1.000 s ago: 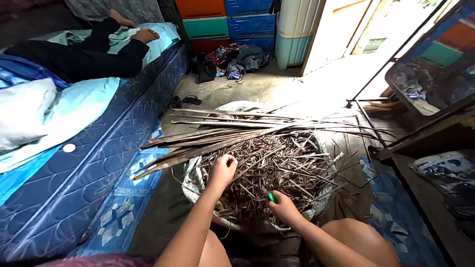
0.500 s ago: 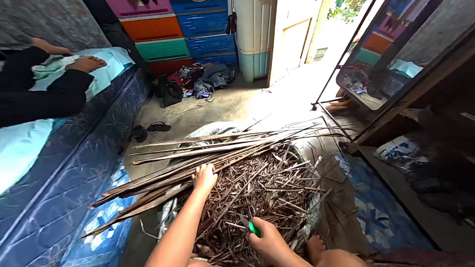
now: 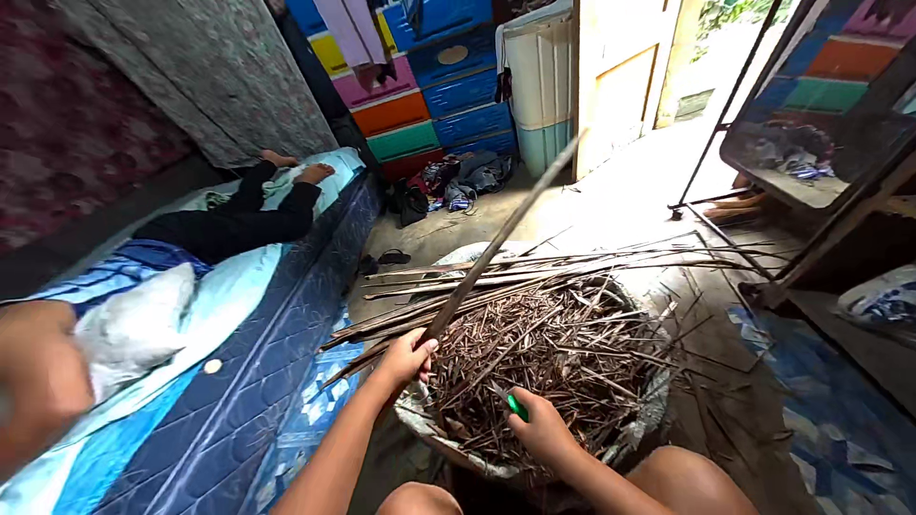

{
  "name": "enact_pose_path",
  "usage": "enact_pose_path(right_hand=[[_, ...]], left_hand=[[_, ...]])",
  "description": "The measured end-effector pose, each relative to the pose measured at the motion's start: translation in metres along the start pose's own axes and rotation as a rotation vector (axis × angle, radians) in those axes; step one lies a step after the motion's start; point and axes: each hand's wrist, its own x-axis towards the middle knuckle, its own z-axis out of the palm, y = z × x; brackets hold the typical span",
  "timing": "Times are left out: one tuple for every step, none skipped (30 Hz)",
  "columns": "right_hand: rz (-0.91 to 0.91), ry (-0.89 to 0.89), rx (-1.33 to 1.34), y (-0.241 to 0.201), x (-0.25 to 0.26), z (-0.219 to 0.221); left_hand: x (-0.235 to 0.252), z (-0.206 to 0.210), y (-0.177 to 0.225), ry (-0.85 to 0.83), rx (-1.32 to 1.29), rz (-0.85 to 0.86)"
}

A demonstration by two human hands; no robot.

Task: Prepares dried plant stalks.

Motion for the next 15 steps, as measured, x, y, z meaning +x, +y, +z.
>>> enact_pose_path(right_hand=[[-0.051,0.023,0.037,-0.003,-0.003,0.001],[-0.101,0.045,0.078,-0.005,-0.006,0.002],[-0.146,0.072,0.114,-0.008,-0.01,0.002],[-0.188,0.102,0.149,-0.01,-0.014,0.002],[-0.221,0.128,0.183,-0.011,-0.019,0.001],[-0.246,0.15,0.214,-0.012,-0.023,-0.001],[-0.265,0.175,0.256,-0.012,-0.027,-0.004],[-0.286,0.213,0.312,-0.011,-0.029,-0.007],[-0.302,0.253,0.398,-0.011,-0.031,-0.01],[-0.31,0.284,0.518,-0.011,-0.032,-0.013],[-0.306,0.309,0.658,-0.012,-0.031,-0.016],[-0.291,0.323,0.791,-0.011,-0.028,-0.02],[-0.268,0.329,0.905,-0.01,-0.024,-0.023],[-0.24,0.336,0.984,-0.007,-0.019,-0.028],[-0.214,0.349,1.04,-0.004,-0.014,-0.031]], left_hand=[[-0.02,-0.003,-0.001,-0.021,-0.142,-0.028],[-0.04,-0.005,-0.004,-0.045,-0.247,-0.047],[-0.059,-0.007,-0.009,-0.065,-0.32,-0.055],[-0.076,-0.009,-0.016,-0.079,-0.374,-0.058],[-0.093,-0.009,-0.023,-0.093,-0.411,-0.063],[-0.109,-0.009,-0.029,-0.103,-0.434,-0.07],[-0.124,-0.008,-0.034,-0.106,-0.437,-0.085],[-0.138,-0.006,-0.038,-0.096,-0.421,-0.101],[-0.15,-0.002,-0.042,-0.071,-0.373,-0.119],[-0.161,0.004,-0.046,-0.029,-0.297,-0.137],[-0.171,0.01,-0.052,0.018,-0.193,-0.148],[-0.18,0.018,-0.06,0.062,-0.088,-0.141],[-0.189,0.026,-0.068,0.099,-0.008,-0.127],[-0.199,0.034,-0.074,0.119,0.04,-0.11],[-0.208,0.041,-0.078,0.119,0.073,-0.099]])
